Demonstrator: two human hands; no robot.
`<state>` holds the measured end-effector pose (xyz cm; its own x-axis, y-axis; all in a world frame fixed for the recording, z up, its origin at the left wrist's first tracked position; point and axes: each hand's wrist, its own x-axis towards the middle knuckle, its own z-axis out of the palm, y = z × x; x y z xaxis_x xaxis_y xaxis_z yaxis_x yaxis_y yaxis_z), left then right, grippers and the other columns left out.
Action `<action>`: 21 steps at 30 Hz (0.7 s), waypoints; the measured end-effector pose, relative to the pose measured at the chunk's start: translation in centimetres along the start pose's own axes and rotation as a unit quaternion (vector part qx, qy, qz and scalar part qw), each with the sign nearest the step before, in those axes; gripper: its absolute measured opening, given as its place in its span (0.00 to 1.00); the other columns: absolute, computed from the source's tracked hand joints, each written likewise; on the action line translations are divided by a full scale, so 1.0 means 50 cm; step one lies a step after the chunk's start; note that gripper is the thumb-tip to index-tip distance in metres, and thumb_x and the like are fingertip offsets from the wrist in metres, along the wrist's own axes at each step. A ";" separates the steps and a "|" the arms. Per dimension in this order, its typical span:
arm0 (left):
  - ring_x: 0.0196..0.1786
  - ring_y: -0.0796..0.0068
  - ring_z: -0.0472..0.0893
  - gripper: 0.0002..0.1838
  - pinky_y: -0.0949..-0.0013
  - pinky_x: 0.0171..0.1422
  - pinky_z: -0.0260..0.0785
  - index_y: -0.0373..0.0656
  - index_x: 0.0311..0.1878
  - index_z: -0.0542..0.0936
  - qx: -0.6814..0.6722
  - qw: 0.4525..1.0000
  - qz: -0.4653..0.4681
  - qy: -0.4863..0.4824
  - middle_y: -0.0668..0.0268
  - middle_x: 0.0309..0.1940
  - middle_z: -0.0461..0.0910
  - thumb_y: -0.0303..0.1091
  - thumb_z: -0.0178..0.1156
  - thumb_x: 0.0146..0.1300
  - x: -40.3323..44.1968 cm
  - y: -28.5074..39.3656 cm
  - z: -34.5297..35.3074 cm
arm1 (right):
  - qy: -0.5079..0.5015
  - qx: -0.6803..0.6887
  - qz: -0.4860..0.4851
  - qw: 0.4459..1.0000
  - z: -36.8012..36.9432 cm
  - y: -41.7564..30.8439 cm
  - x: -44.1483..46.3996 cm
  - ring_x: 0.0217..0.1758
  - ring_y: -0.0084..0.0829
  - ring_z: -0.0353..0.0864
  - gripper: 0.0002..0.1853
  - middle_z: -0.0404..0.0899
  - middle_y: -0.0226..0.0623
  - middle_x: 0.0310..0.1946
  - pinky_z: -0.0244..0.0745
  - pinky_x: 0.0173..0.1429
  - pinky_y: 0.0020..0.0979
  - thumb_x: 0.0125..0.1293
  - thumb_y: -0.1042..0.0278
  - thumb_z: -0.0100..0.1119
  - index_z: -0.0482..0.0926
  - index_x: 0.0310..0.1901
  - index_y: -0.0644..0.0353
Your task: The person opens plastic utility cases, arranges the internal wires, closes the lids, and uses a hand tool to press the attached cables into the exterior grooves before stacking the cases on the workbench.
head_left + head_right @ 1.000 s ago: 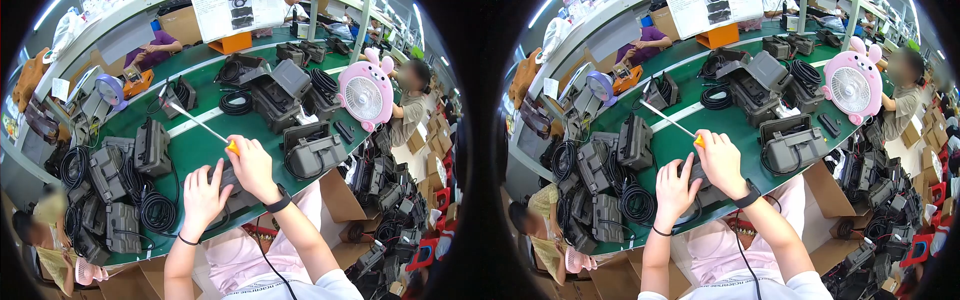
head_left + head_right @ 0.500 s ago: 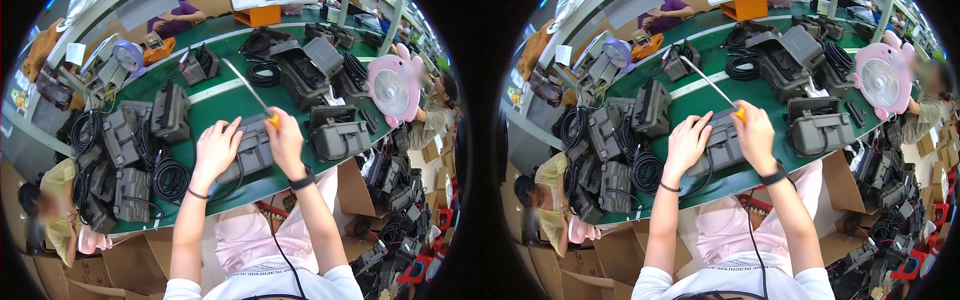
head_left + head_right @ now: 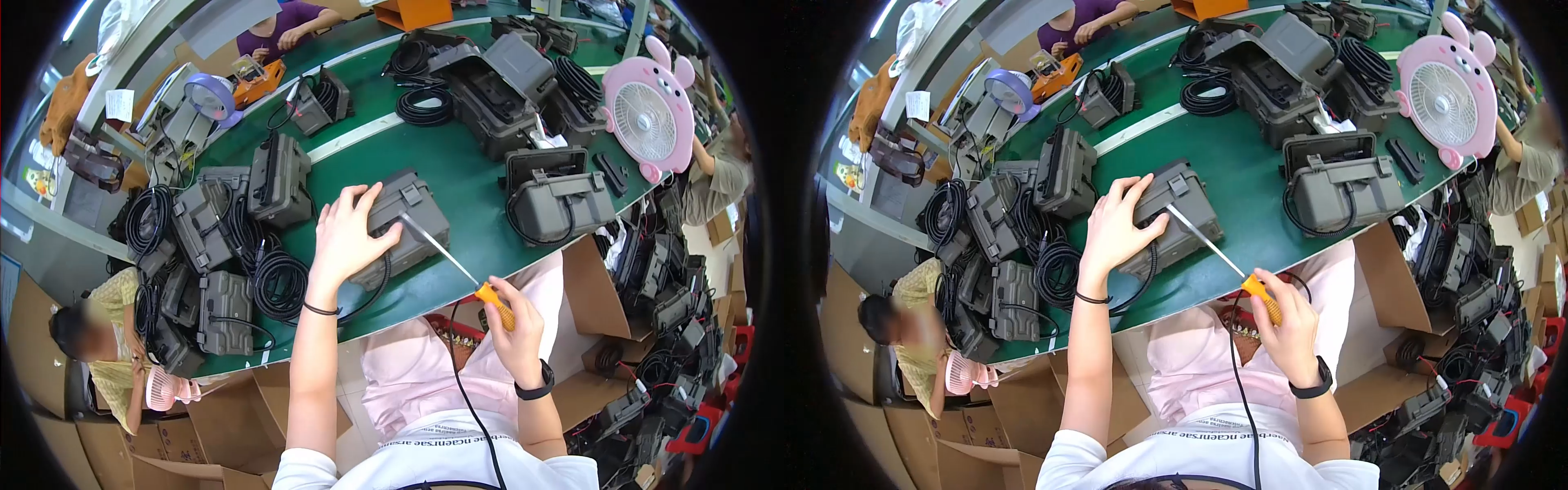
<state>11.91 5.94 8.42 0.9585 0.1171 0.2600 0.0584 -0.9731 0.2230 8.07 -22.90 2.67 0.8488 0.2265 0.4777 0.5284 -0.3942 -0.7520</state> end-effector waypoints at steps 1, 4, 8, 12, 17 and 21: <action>0.60 0.51 0.77 0.38 0.54 0.66 0.69 0.50 0.68 0.74 -0.005 1.000 0.017 -0.005 0.60 0.63 0.72 0.52 0.67 0.54 0.000 -0.004 -0.003 | 0.002 -0.002 0.000 1.000 -0.006 -0.006 -0.007 0.41 0.42 0.85 0.20 0.85 0.42 0.43 0.79 0.45 0.36 0.59 0.77 0.68 0.80 0.53 0.61; 0.64 0.53 0.74 0.40 0.54 0.71 0.64 0.49 0.70 0.72 -0.032 0.997 0.049 -0.042 0.58 0.66 0.71 0.49 0.66 0.52 0.003 -0.013 -0.013 | 0.012 -0.033 -0.024 0.999 -0.018 -0.016 -0.022 0.40 0.40 0.84 0.20 0.85 0.40 0.42 0.78 0.46 0.36 0.55 0.78 0.70 0.81 0.52 0.60; 0.70 0.56 0.70 0.43 0.52 0.75 0.59 0.49 0.70 0.71 -0.045 0.994 0.062 -0.074 0.59 0.69 0.69 0.52 0.67 0.49 0.009 -0.026 -0.013 | 0.032 -0.048 -0.040 0.998 -0.027 -0.017 -0.031 0.39 0.37 0.81 0.20 0.85 0.36 0.41 0.77 0.44 0.34 0.50 0.78 0.73 0.83 0.47 0.57; 0.71 0.55 0.69 0.44 0.53 0.75 0.59 0.48 0.72 0.70 -0.037 0.993 0.075 -0.084 0.58 0.71 0.68 0.52 0.67 0.50 0.010 -0.029 -0.014 | 0.041 -0.050 -0.055 0.996 -0.040 -0.016 -0.034 0.39 0.35 0.81 0.18 0.85 0.33 0.40 0.76 0.43 0.33 0.47 0.78 0.74 0.85 0.42 0.55; 0.71 0.54 0.69 0.43 0.55 0.75 0.60 0.50 0.73 0.68 -0.025 0.991 0.101 -0.081 0.58 0.71 0.67 0.51 0.67 0.53 0.009 -0.027 -0.018 | 0.048 -0.044 -0.060 0.996 -0.048 -0.007 -0.038 0.39 0.34 0.80 0.17 0.85 0.30 0.40 0.76 0.43 0.32 0.46 0.80 0.74 0.85 0.40 0.54; 0.68 0.54 0.73 0.39 0.56 0.73 0.63 0.51 0.71 0.72 -0.019 0.996 0.068 -0.045 0.59 0.69 0.72 0.50 0.67 0.55 0.007 -0.015 -0.007 | 0.041 -0.040 -0.063 0.996 -0.042 0.000 -0.043 0.39 0.33 0.79 0.17 0.84 0.29 0.40 0.76 0.42 0.31 0.45 0.79 0.75 0.85 0.40 0.53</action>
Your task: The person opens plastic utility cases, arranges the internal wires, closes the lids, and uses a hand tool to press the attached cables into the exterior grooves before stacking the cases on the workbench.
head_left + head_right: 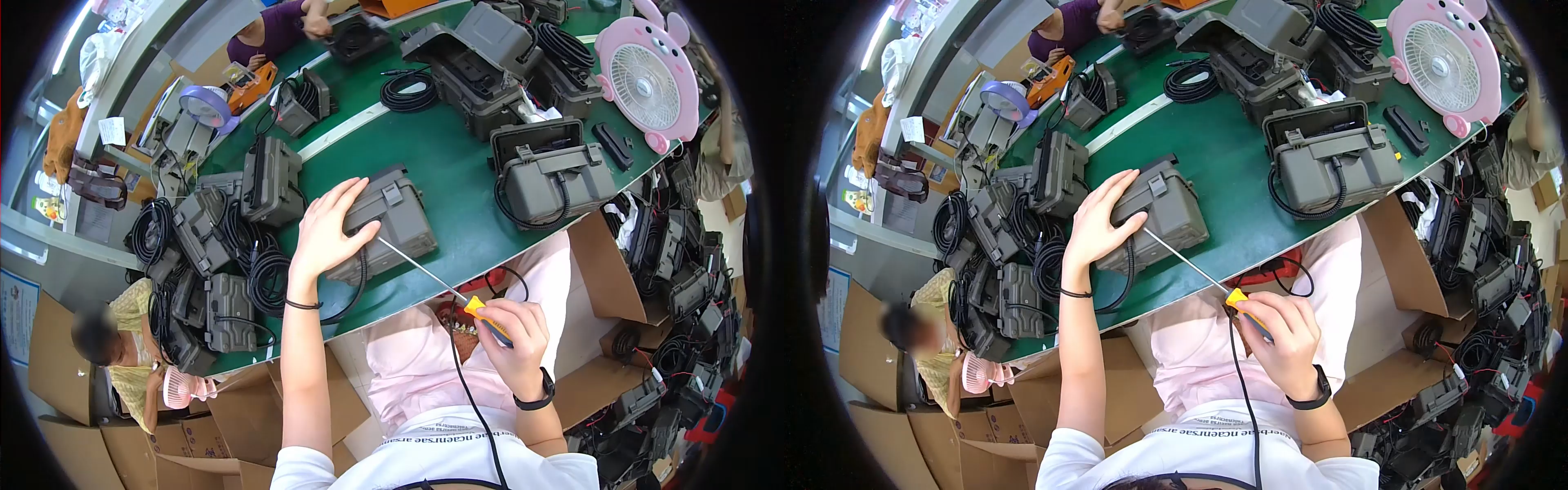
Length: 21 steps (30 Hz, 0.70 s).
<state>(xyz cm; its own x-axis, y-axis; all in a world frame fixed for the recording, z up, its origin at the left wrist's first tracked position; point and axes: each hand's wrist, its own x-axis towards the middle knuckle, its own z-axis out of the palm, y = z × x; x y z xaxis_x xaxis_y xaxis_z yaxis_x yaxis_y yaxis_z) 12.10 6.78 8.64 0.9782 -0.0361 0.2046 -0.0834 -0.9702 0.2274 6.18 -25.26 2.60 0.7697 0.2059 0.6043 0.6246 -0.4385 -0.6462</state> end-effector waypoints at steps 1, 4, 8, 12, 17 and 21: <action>0.67 0.54 0.74 0.37 0.56 0.72 0.64 0.51 0.70 0.73 0.002 1.000 -0.001 0.013 0.60 0.67 0.73 0.50 0.67 0.55 -0.001 0.003 0.003 | 0.001 0.002 -0.001 1.000 0.004 -0.001 0.000 0.39 0.32 0.79 0.17 0.84 0.29 0.40 0.76 0.42 0.31 0.45 0.79 0.75 0.85 0.40 0.53; 0.65 0.56 0.75 0.35 0.55 0.71 0.64 0.50 0.67 0.76 0.001 0.999 -0.032 0.041 0.60 0.65 0.75 0.51 0.67 0.55 -0.011 0.019 0.010 | 0.007 -0.017 -0.016 1.000 0.013 -0.007 -0.001 0.38 0.32 0.78 0.17 0.84 0.27 0.40 0.75 0.41 0.31 0.45 0.78 0.75 0.85 0.39 0.52; 0.64 0.57 0.76 0.33 0.54 0.70 0.64 0.49 0.65 0.78 0.006 0.995 -0.071 0.065 0.60 0.63 0.77 0.52 0.65 0.57 -0.015 0.034 0.017 | 0.012 -0.044 -0.038 0.998 0.024 -0.011 -0.007 0.38 0.31 0.76 0.17 0.82 0.26 0.41 0.74 0.41 0.31 0.45 0.78 0.75 0.86 0.40 0.52; 0.65 0.56 0.75 0.26 0.55 0.71 0.63 0.46 0.64 0.78 -0.006 0.994 -0.049 0.095 0.58 0.63 0.77 0.50 0.56 0.68 -0.021 0.025 0.020 | 0.011 -0.049 -0.046 0.998 0.034 -0.012 -0.007 0.39 0.31 0.75 0.17 0.82 0.26 0.42 0.74 0.41 0.30 0.46 0.78 0.75 0.86 0.40 0.52; 0.66 0.56 0.74 0.25 0.57 0.72 0.61 0.44 0.63 0.79 -0.073 0.989 -0.068 0.109 0.56 0.64 0.77 0.44 0.38 0.78 -0.024 0.015 0.023 | 0.017 -0.048 -0.046 0.998 0.052 -0.017 -0.004 0.39 0.32 0.75 0.18 0.82 0.26 0.42 0.74 0.42 0.30 0.46 0.78 0.74 0.86 0.41 0.52; 0.65 0.55 0.75 0.25 0.56 0.71 0.62 0.44 0.63 0.79 -0.077 0.988 -0.077 0.114 0.56 0.63 0.78 0.44 0.38 0.78 -0.025 0.016 0.022 | 0.006 -0.043 -0.053 0.998 0.060 -0.027 0.005 0.39 0.32 0.75 0.19 0.82 0.26 0.42 0.74 0.42 0.30 0.47 0.79 0.73 0.86 0.43 0.53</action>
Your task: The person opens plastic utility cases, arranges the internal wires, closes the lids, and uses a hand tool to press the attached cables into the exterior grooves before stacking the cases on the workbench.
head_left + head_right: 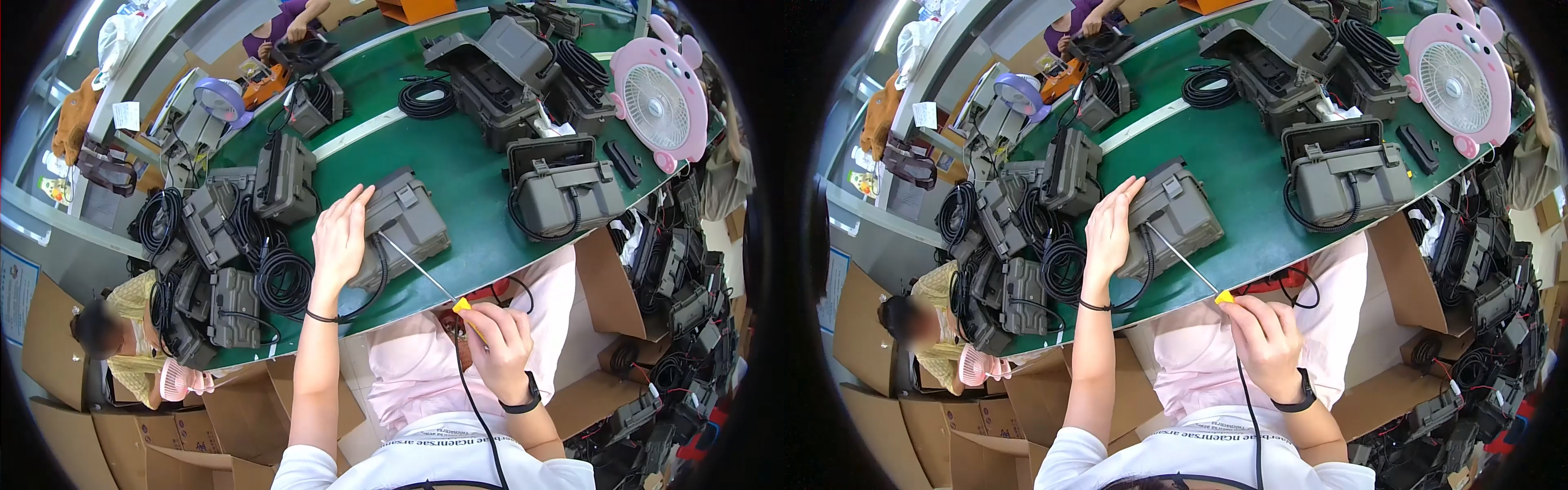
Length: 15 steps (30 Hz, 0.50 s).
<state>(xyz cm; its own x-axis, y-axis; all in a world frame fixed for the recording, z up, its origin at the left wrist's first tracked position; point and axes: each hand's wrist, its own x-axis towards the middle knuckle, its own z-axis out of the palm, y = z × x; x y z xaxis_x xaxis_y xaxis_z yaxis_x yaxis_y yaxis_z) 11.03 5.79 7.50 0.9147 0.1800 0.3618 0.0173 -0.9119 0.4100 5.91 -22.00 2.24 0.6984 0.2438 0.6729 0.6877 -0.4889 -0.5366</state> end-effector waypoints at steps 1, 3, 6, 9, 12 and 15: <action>0.65 0.54 0.75 0.25 0.56 0.71 0.62 0.44 0.62 0.79 0.005 1.000 0.000 0.002 0.55 0.62 0.78 0.44 0.37 0.78 -0.001 0.002 0.000 | 0.000 0.002 0.002 1.000 0.001 -0.003 0.001 0.39 0.31 0.74 0.19 0.82 0.25 0.42 0.74 0.41 0.30 0.47 0.79 0.73 0.86 0.43 0.53; 0.64 0.54 0.75 0.25 0.56 0.70 0.63 0.43 0.62 0.79 0.022 1.000 0.004 0.011 0.55 0.61 0.78 0.45 0.37 0.78 -0.005 0.007 0.001 | -0.004 0.004 0.008 1.000 -0.001 -0.009 0.003 0.39 0.32 0.76 0.20 0.82 0.27 0.42 0.75 0.41 0.30 0.47 0.79 0.73 0.85 0.45 0.54; 0.63 0.55 0.75 0.26 0.56 0.68 0.63 0.43 0.62 0.80 0.028 0.999 -0.002 0.023 0.54 0.60 0.78 0.46 0.36 0.79 -0.013 0.010 0.007 | -0.020 0.022 0.029 0.999 -0.006 -0.018 0.002 0.41 0.33 0.81 0.21 0.84 0.31 0.44 0.77 0.43 0.31 0.49 0.80 0.72 0.84 0.47 0.56; 0.63 0.54 0.75 0.26 0.56 0.69 0.62 0.43 0.61 0.80 0.022 0.999 -0.017 0.030 0.54 0.60 0.78 0.46 0.36 0.78 -0.019 0.011 0.008 | -0.052 0.070 0.068 0.994 -0.002 -0.033 -0.007 0.43 0.37 0.86 0.21 0.85 0.39 0.45 0.81 0.45 0.33 0.53 0.79 0.72 0.82 0.51 0.59; 0.63 0.53 0.75 0.27 0.56 0.68 0.62 0.43 0.62 0.80 0.023 0.999 -0.021 0.043 0.54 0.60 0.78 0.47 0.35 0.78 -0.025 0.003 0.010 | -0.076 0.104 0.097 0.987 0.005 -0.043 -0.018 0.43 0.41 0.88 0.22 0.86 0.44 0.45 0.83 0.46 0.34 0.56 0.78 0.71 0.81 0.54 0.61; 0.63 0.52 0.75 0.27 0.55 0.68 0.62 0.43 0.62 0.80 0.026 0.998 -0.021 0.057 0.53 0.61 0.77 0.47 0.35 0.78 -0.033 0.004 0.007 | -0.087 0.152 0.136 0.975 0.006 -0.040 -0.023 0.43 0.41 0.88 0.22 0.86 0.45 0.44 0.83 0.47 0.33 0.58 0.77 0.71 0.81 0.55 0.62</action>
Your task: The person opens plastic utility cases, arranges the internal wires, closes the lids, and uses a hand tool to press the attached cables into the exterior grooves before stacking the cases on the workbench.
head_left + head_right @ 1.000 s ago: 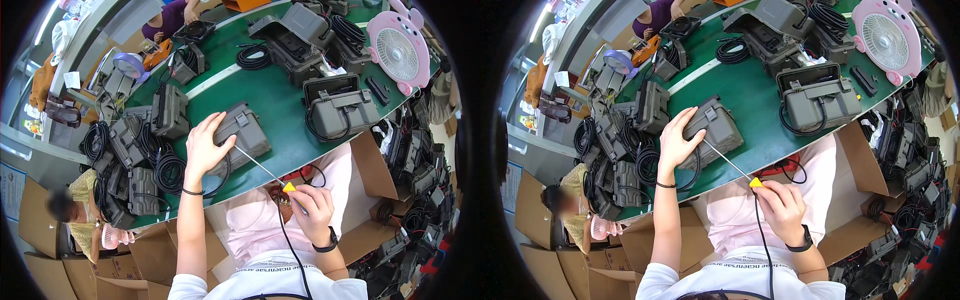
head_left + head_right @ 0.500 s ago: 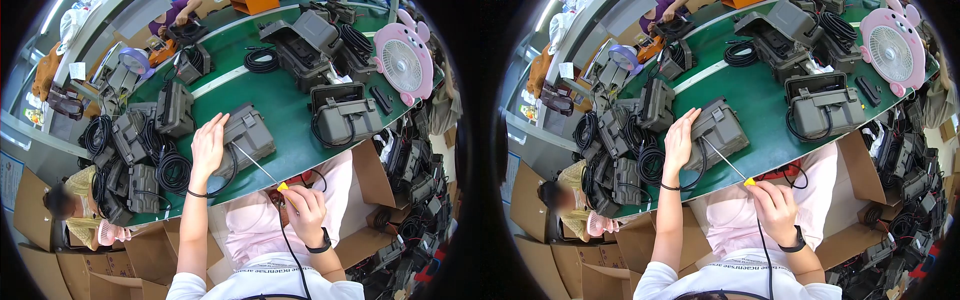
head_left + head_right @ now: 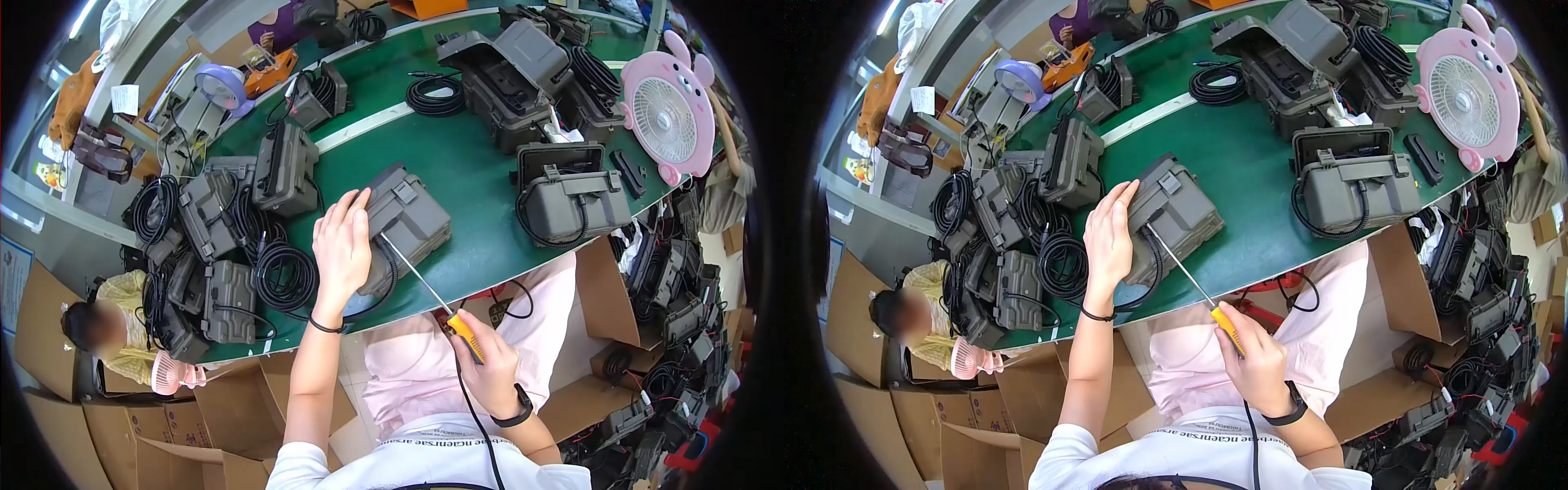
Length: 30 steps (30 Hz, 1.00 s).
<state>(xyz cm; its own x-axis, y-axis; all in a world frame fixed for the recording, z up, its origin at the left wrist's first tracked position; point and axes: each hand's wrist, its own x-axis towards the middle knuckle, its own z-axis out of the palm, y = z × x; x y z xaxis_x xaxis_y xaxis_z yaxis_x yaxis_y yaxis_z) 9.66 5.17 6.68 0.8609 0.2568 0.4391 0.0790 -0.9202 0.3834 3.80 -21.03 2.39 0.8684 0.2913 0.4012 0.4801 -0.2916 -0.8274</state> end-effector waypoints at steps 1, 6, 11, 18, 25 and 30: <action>0.63 0.52 0.75 0.27 0.55 0.68 0.62 0.43 0.62 0.80 -0.001 1.000 -0.002 0.005 0.53 0.61 0.77 0.47 0.35 0.78 -0.003 0.000 -0.001 | 0.000 0.020 0.016 1.000 0.000 0.002 0.000 0.43 0.40 0.88 0.22 0.86 0.46 0.44 0.83 0.47 0.32 0.59 0.77 0.71 0.81 0.56 0.63; 0.63 0.51 0.75 0.29 0.55 0.69 0.61 0.44 0.62 0.80 0.013 0.999 -0.002 0.035 0.53 0.61 0.77 0.47 0.32 0.78 -0.012 0.008 -0.006 | -0.051 0.189 0.159 0.968 -0.001 0.039 0.012 0.43 0.29 0.88 0.20 0.88 0.45 0.44 0.80 0.48 0.29 0.65 0.73 0.67 0.80 0.58 0.64; 0.63 0.50 0.75 0.33 0.54 0.70 0.60 0.46 0.63 0.80 -0.005 0.999 -0.014 0.049 0.55 0.62 0.77 0.51 0.26 0.79 -0.023 0.003 -0.002 | -0.060 0.149 0.109 0.981 -0.028 0.049 0.024 0.40 0.33 0.89 0.19 0.87 0.45 0.42 0.81 0.46 0.29 0.62 0.75 0.67 0.82 0.56 0.63; 0.63 0.49 0.75 0.36 0.54 0.71 0.60 0.48 0.63 0.80 -0.049 0.995 -0.041 0.078 0.56 0.62 0.78 0.53 0.21 0.79 -0.048 0.008 0.000 | -0.032 -0.059 -0.087 0.994 -0.060 -0.025 0.019 0.33 0.33 0.86 0.20 0.85 0.39 0.38 0.82 0.34 0.29 0.55 0.79 0.70 0.84 0.52 0.59; 0.65 0.50 0.74 0.35 0.54 0.71 0.59 0.46 0.63 0.80 -0.034 0.996 -0.058 0.066 0.56 0.63 0.77 0.51 0.23 0.79 -0.045 0.007 0.002 | -0.033 -0.142 -0.141 0.979 -0.039 -0.049 0.007 0.28 0.30 0.82 0.22 0.84 0.37 0.42 0.80 0.32 0.28 0.55 0.77 0.70 0.83 0.54 0.59; 0.65 0.51 0.73 0.33 0.54 0.71 0.59 0.46 0.63 0.80 -0.015 0.997 -0.060 0.049 0.55 0.63 0.76 0.49 0.25 0.79 -0.036 0.014 0.004 | -0.026 -0.181 -0.161 0.970 -0.038 -0.041 0.007 0.27 0.26 0.78 0.23 0.84 0.37 0.44 0.77 0.31 0.25 0.54 0.78 0.66 0.84 0.54 0.57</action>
<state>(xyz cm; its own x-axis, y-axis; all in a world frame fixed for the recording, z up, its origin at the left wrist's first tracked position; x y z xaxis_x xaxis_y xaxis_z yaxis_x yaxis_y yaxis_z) 8.26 3.99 6.02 0.7927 0.3935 0.4656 0.1615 -0.8720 0.4620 3.35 -22.05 4.99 0.6639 0.4630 0.5872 0.7451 -0.4761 -0.4670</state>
